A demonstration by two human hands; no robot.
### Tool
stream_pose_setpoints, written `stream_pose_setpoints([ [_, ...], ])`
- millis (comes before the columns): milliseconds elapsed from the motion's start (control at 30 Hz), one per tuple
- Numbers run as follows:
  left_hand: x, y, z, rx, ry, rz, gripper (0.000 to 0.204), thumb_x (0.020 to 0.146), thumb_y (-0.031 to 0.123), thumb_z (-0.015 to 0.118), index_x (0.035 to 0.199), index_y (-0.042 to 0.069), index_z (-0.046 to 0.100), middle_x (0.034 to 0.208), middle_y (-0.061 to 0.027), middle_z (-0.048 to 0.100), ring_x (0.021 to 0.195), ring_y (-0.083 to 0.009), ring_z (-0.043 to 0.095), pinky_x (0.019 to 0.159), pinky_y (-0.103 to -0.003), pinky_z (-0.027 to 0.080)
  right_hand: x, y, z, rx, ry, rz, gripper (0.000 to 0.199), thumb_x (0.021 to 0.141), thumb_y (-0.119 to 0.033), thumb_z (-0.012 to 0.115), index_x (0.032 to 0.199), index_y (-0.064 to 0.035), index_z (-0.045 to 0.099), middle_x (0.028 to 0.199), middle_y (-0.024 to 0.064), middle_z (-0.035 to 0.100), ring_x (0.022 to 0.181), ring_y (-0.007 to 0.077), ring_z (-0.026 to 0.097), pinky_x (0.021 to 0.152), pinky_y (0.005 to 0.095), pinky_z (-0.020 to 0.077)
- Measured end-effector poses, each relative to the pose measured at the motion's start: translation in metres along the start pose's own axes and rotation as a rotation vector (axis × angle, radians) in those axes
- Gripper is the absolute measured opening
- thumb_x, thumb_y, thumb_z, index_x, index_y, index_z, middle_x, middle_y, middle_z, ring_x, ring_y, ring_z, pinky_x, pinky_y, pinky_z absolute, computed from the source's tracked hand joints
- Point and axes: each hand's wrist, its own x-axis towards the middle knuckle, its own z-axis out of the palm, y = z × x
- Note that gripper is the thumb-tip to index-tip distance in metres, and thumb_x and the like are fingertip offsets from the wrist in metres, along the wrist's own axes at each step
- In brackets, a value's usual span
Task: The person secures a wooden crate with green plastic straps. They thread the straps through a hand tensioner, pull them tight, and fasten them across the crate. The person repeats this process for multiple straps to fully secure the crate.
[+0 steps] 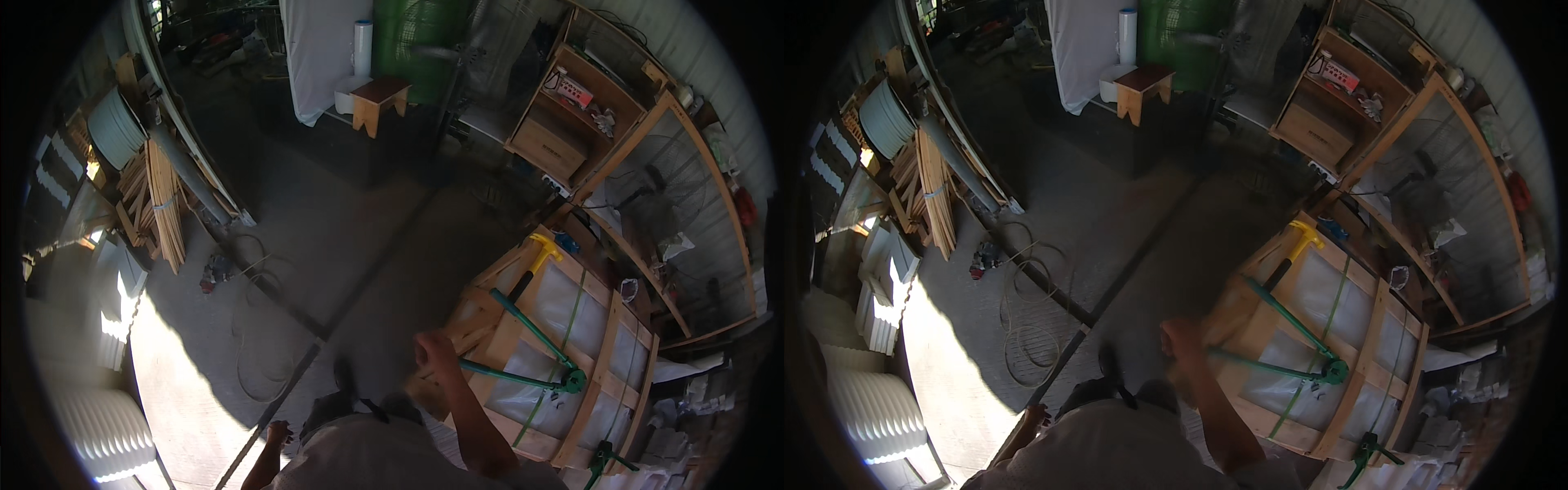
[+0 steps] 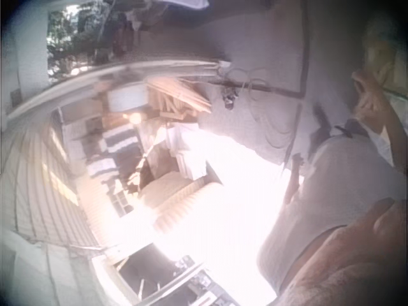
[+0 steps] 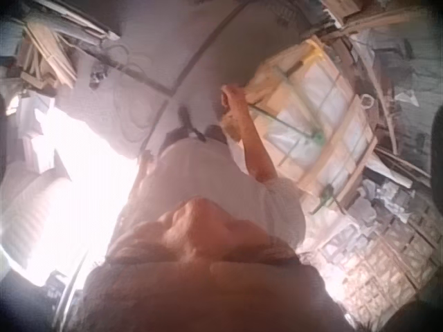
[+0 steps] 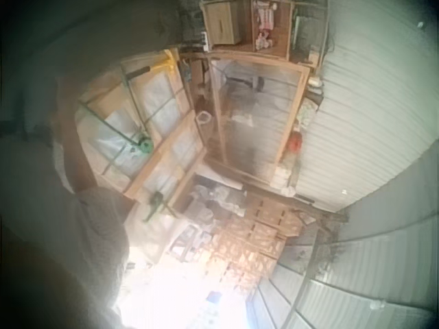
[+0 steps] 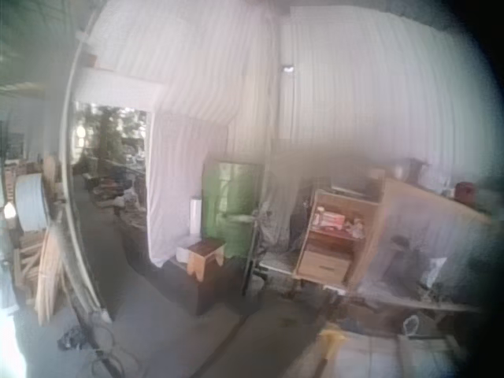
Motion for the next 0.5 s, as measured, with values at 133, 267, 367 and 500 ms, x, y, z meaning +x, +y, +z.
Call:
stream_pose_setpoints([
  [133,0.052,0.134,-0.042,0.047,0.006,0.075,0.022,0.091,0.022,0.048,0.086,0.003,0.057,0.059,-0.0136,0.056,0.04,-0.0231,0.054,0.033,-0.035,0.039,0.004,-0.023,-0.005,0.127,0.344,-0.036,0.025,0.091,-0.024,0.057,0.08,-0.0023,0.062,0.062,0.0025,0.054,0.05,0.0119,0.049,0.048,0.0286,0.0385],
  [267,0.103,0.252,-0.027,0.125,0.01,0.161,0.023,0.092,0.022,0.047,0.085,0.003,0.058,0.064,-0.0143,0.06,0.043,-0.0234,0.057,0.034,-0.036,0.04,0.032,-0.027,-0.066,-0.015,0.66,-0.198,0.02,0.091,-0.02,0.059,0.086,-0.0013,0.062,0.064,0.0029,0.055,0.05,0.0108,0.05,0.045,0.0262,0.0385],
  [367,0.114,0.324,0.02,0.15,-0.151,0.245,0.025,0.093,0.023,0.048,0.103,0.003,0.06,0.066,-0.0147,0.062,0.042,-0.0235,0.055,0.035,-0.036,0.042,0.047,-0.033,-0.127,0.198,0.726,-0.22,0.018,0.091,-0.018,0.059,0.092,-0.0003,0.061,0.065,0.0031,0.055,0.048,0.0109,0.05,0.044,0.0254,0.0391],
  [500,0.099,0.402,0.099,0.324,-0.26,0.372,0.029,0.092,0.024,0.049,0.103,0.0,0.061,0.071,-0.0156,0.065,0.046,-0.0224,0.059,0.04,-0.035,0.046,0.086,-0.043,-0.199,0.101,1.012,-0.13,0.022,0.09,-0.021,0.057,0.094,-0.0004,0.062,0.064,0.005,0.058,0.051,0.0135,0.055,0.048,0.0272,0.0436],
])
